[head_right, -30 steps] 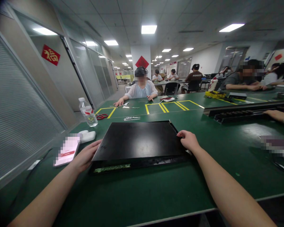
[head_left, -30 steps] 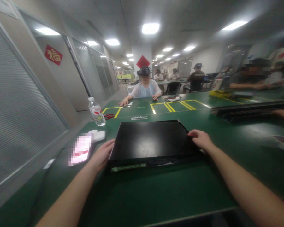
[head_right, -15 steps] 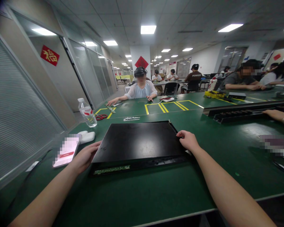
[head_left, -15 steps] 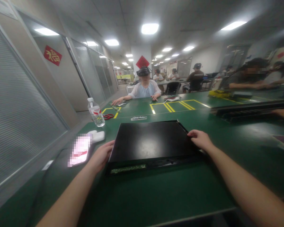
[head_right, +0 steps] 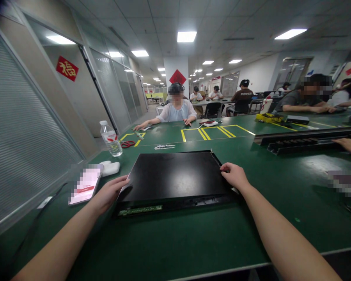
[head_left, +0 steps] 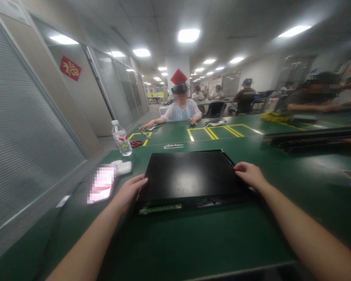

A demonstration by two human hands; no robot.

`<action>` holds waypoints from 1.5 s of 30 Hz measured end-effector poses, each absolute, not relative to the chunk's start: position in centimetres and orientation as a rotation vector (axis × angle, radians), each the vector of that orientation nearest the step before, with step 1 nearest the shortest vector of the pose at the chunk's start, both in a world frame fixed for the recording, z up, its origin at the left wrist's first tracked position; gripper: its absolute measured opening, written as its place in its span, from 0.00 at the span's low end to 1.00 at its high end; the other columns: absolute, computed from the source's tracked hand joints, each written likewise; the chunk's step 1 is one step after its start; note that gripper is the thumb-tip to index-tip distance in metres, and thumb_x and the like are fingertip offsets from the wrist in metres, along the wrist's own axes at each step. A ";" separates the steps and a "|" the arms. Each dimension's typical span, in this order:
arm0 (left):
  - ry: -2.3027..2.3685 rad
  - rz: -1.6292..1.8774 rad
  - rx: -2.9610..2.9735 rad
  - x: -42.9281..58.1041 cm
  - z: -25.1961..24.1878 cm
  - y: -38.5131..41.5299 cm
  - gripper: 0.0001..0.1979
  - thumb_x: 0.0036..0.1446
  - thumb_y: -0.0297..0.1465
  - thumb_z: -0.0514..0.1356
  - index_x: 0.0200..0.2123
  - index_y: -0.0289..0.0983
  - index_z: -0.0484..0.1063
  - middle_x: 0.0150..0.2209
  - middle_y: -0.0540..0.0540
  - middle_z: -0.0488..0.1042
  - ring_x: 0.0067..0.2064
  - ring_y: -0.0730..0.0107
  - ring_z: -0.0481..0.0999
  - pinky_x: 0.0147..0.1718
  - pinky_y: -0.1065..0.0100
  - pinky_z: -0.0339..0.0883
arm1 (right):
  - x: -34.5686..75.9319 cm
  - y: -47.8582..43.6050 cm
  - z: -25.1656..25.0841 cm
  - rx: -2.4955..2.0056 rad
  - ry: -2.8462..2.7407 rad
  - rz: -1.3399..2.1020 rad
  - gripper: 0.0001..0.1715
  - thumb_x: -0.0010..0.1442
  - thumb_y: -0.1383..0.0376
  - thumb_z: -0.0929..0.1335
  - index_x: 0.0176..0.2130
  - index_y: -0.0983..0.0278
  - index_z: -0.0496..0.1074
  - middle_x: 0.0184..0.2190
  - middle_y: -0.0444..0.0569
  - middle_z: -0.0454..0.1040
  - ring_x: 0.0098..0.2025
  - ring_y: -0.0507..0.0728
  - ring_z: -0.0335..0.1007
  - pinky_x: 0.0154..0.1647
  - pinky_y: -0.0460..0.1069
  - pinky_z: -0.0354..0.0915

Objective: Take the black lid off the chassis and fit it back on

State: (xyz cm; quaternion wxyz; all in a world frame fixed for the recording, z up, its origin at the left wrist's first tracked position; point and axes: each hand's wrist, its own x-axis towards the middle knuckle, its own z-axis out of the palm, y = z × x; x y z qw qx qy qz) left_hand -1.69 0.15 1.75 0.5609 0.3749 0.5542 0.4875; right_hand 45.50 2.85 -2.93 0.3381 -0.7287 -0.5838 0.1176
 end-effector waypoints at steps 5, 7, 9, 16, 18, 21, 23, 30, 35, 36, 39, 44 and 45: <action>1.263 1.141 0.950 -1.9 1.6 0.0 0.23 0.42 0.26 0.73 0.45 0.34 0.80 0.46 0.37 0.82 0.46 0.56 0.82 0.45 0.64 0.75 | 45.4 2.7 -2.7 -1.912 -1.520 0.308 0.08 0.49 0.71 0.71 0.31 0.60 0.78 0.33 0.44 0.82 0.36 0.54 0.76 0.39 0.47 0.66; 1.248 1.139 0.955 -1.8 1.7 -0.1 0.24 0.41 0.26 0.74 0.45 0.34 0.80 0.47 0.37 0.82 0.47 0.55 0.82 0.45 0.64 0.75 | 45.4 2.8 -2.7 -1.914 -1.518 0.313 0.08 0.49 0.70 0.71 0.32 0.60 0.78 0.33 0.44 0.81 0.36 0.54 0.76 0.38 0.47 0.66; 1.245 1.143 0.958 -1.8 1.7 -0.1 0.26 0.40 0.26 0.74 0.46 0.34 0.79 0.47 0.37 0.82 0.47 0.56 0.82 0.45 0.65 0.75 | 45.4 2.8 -2.8 -1.908 -1.517 0.317 0.08 0.49 0.70 0.70 0.32 0.60 0.78 0.32 0.44 0.81 0.35 0.54 0.77 0.37 0.47 0.66; 1.229 1.194 1.004 -1.7 1.6 -0.1 0.30 0.41 0.29 0.75 0.51 0.33 0.77 0.49 0.36 0.81 0.51 0.54 0.80 0.45 0.65 0.75 | 45.3 2.7 -2.7 -1.921 -1.516 0.340 0.08 0.51 0.71 0.70 0.33 0.60 0.78 0.34 0.44 0.81 0.37 0.54 0.76 0.40 0.47 0.66; 1.182 1.215 1.013 -1.6 1.6 -0.1 0.32 0.41 0.30 0.75 0.53 0.33 0.76 0.50 0.36 0.80 0.51 0.54 0.80 0.44 0.66 0.75 | 45.2 2.7 -2.7 -1.922 -1.515 0.335 0.09 0.51 0.71 0.70 0.33 0.60 0.78 0.34 0.45 0.81 0.37 0.54 0.76 0.40 0.47 0.66; 1.097 1.223 1.004 -1.4 1.7 -0.2 0.35 0.43 0.30 0.74 0.56 0.34 0.74 0.50 0.37 0.80 0.49 0.55 0.81 0.44 0.66 0.76 | 45.2 2.7 -2.7 -1.907 -1.516 0.319 0.08 0.50 0.71 0.70 0.32 0.60 0.78 0.34 0.45 0.81 0.37 0.55 0.76 0.39 0.48 0.66; 1.043 1.229 0.998 -1.1 1.7 -0.3 0.35 0.44 0.29 0.73 0.58 0.34 0.73 0.51 0.37 0.81 0.48 0.55 0.82 0.44 0.65 0.77 | 45.2 2.7 -2.7 -1.901 -1.511 0.318 0.08 0.50 0.70 0.70 0.32 0.60 0.78 0.33 0.45 0.81 0.36 0.55 0.76 0.40 0.48 0.66; 0.974 1.263 0.978 -0.6 1.9 -0.6 0.36 0.45 0.29 0.72 0.60 0.35 0.71 0.50 0.38 0.81 0.46 0.54 0.83 0.45 0.63 0.77 | 45.3 2.7 -2.6 -1.850 -1.444 0.382 0.06 0.49 0.68 0.69 0.30 0.60 0.78 0.31 0.46 0.80 0.36 0.57 0.76 0.40 0.50 0.68; 0.969 1.289 0.990 -0.2 2.3 -1.1 0.40 0.44 0.30 0.73 0.62 0.37 0.69 0.51 0.38 0.80 0.48 0.50 0.82 0.48 0.59 0.76 | 46.3 3.3 -3.4 -1.752 -1.366 0.425 0.08 0.50 0.66 0.69 0.33 0.61 0.77 0.34 0.48 0.80 0.39 0.57 0.76 0.45 0.51 0.68; 0.964 1.298 0.995 -0.1 2.4 -1.2 0.41 0.43 0.31 0.73 0.63 0.37 0.68 0.52 0.38 0.80 0.49 0.49 0.81 0.48 0.58 0.76 | 46.4 3.4 -3.5 -1.733 -1.332 0.425 0.09 0.50 0.66 0.69 0.35 0.61 0.77 0.36 0.49 0.81 0.40 0.58 0.76 0.46 0.51 0.68; 0.938 1.329 1.013 0.2 2.6 -1.4 0.43 0.41 0.32 0.74 0.63 0.37 0.68 0.54 0.37 0.79 0.53 0.46 0.79 0.51 0.57 0.75 | 46.6 3.6 -3.3 -1.761 -1.214 0.453 0.15 0.51 0.63 0.70 0.40 0.62 0.78 0.42 0.52 0.80 0.43 0.60 0.76 0.48 0.53 0.68; 0.902 1.355 1.026 0.3 2.6 -1.4 0.43 0.41 0.33 0.75 0.63 0.39 0.68 0.57 0.39 0.77 0.55 0.46 0.77 0.52 0.57 0.74 | 45.8 3.2 -2.5 -1.771 -1.132 0.686 0.15 0.55 0.55 0.70 0.36 0.62 0.81 0.41 0.54 0.81 0.46 0.64 0.76 0.48 0.55 0.68; 0.904 1.361 1.022 0.3 2.6 -1.4 0.43 0.41 0.32 0.75 0.63 0.39 0.69 0.57 0.40 0.77 0.55 0.47 0.77 0.52 0.57 0.74 | 45.7 3.1 -2.4 -1.727 -1.118 0.718 0.15 0.54 0.55 0.70 0.35 0.62 0.81 0.41 0.54 0.81 0.47 0.64 0.75 0.49 0.55 0.68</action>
